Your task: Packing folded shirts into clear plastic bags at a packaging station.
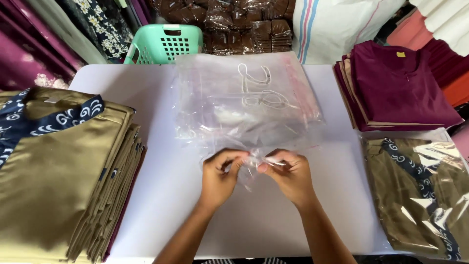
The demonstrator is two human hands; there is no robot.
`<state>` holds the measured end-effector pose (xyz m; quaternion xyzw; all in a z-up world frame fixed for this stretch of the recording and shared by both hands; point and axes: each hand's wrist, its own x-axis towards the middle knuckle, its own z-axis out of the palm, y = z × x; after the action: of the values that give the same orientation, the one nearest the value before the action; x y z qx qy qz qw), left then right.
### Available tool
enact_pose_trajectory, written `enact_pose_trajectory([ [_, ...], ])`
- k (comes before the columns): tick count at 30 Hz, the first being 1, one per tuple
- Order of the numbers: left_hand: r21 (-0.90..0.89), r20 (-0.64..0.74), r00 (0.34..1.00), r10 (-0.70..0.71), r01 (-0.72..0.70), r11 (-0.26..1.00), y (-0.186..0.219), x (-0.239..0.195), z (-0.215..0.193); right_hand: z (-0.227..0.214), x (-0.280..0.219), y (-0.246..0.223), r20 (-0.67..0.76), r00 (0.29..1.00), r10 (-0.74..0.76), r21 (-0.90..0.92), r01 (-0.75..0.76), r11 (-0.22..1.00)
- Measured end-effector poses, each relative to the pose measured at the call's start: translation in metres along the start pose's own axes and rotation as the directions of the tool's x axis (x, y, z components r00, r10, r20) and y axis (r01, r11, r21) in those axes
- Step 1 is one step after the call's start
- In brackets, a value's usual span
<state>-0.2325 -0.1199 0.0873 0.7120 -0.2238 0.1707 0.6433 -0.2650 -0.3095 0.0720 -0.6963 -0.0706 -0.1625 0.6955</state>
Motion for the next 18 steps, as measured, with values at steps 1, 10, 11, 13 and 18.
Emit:
enact_pose_trajectory([
  [1,-0.046,-0.040,0.999,-0.014,0.012,0.999,-0.007,0.002,0.000,-0.003,0.002,0.008,-0.005,1.000,0.026,0.122,-0.025,0.992],
  [10,0.162,0.220,0.925,0.310,-0.348,0.923,-0.022,0.020,0.008,0.003,0.028,0.023,0.008,0.988,0.154,0.192,-0.153,0.969],
  [11,0.255,0.242,0.912,0.331,-0.388,0.886,-0.022,0.016,0.009,0.006,0.028,0.015,-0.069,0.976,0.204,0.173,-0.190,0.967],
  [13,0.247,0.235,0.916,0.324,-0.379,0.892,-0.024,0.010,0.006,0.010,0.020,0.010,-0.121,0.968,0.221,0.107,-0.208,0.972],
  [18,0.157,0.199,0.944,0.263,-0.295,0.942,-0.045,0.012,-0.001,0.001,0.017,0.043,-0.193,0.935,0.297,0.091,-0.284,0.954],
])
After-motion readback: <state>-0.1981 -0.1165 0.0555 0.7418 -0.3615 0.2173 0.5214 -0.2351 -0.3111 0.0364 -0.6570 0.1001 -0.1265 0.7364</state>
